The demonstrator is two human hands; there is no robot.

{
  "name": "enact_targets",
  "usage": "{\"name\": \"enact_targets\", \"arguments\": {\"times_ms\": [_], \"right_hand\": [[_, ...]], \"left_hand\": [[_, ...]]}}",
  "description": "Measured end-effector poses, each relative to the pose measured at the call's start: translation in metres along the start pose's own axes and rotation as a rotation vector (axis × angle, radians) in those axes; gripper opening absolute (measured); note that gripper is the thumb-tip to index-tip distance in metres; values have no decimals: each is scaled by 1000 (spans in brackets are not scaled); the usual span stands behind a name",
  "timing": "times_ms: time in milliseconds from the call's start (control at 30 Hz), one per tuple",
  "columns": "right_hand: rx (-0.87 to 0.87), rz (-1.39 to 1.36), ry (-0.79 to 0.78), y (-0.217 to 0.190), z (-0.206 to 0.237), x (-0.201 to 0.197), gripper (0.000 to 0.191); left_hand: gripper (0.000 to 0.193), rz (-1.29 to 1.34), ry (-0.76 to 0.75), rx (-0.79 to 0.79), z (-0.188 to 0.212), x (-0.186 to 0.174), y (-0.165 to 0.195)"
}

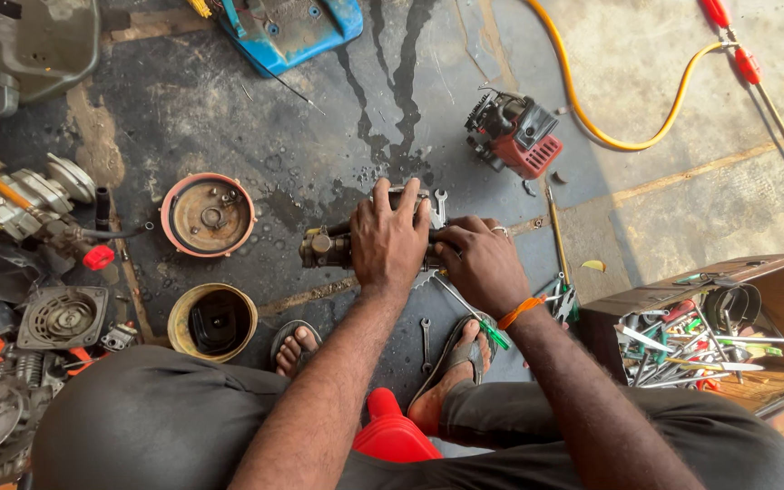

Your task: The person sits on a low stool and wipes down a small engine and pump assembly with a cloth, turning the parts over to clean different sides. They set the engine aside, pick up a pump housing, and continue wiping it while handling a wrench among the scattered parts.

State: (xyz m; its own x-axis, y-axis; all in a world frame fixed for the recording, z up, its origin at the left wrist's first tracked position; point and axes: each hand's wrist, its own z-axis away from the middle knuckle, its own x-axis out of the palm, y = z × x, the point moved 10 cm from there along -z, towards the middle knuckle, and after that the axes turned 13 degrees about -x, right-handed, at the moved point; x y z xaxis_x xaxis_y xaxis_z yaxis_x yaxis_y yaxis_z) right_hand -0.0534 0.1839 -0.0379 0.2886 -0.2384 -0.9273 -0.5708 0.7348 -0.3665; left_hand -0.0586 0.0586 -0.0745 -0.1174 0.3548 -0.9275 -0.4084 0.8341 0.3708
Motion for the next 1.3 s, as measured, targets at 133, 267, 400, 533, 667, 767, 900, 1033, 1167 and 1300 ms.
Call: {"name": "enact_targets", "arguments": {"times_ms": [133,267,400,533,667,767,900,1033,1167,1300], "right_hand": [[10,-223,59,11,1,3,23],[-26,-590,20,26,-1,9,27],[-178,-149,-33,17,0,-10,33],[-154,102,-165,3,-3,-7,34],[-152,493,-119,-13,2,-10,37],[-33,300,-110,5,8,-9,33],[-59,-76,-73,16,4,-9,27],[-114,-49,-43,12,-8,-9,23],[-130,-69,-48,5,-23,0,18],[-55,-215,-28,11,-25,7,16]], "left_hand": [[42,18,61,16,-1,-9,4],[44,42,72,40,1,-9,4],[45,40,14,27,0,-1,2],[47,21,62,46,-4,-3,5],[47,21,21,34,-6,5,4],[47,9,30,24,-5,7,2],[46,12,35,31,-3,7,3],[45,3,52,26,-3,2,4],[44,-1,51,22,-2,0,4],[44,19,53,19,-1,-2,2]]}}
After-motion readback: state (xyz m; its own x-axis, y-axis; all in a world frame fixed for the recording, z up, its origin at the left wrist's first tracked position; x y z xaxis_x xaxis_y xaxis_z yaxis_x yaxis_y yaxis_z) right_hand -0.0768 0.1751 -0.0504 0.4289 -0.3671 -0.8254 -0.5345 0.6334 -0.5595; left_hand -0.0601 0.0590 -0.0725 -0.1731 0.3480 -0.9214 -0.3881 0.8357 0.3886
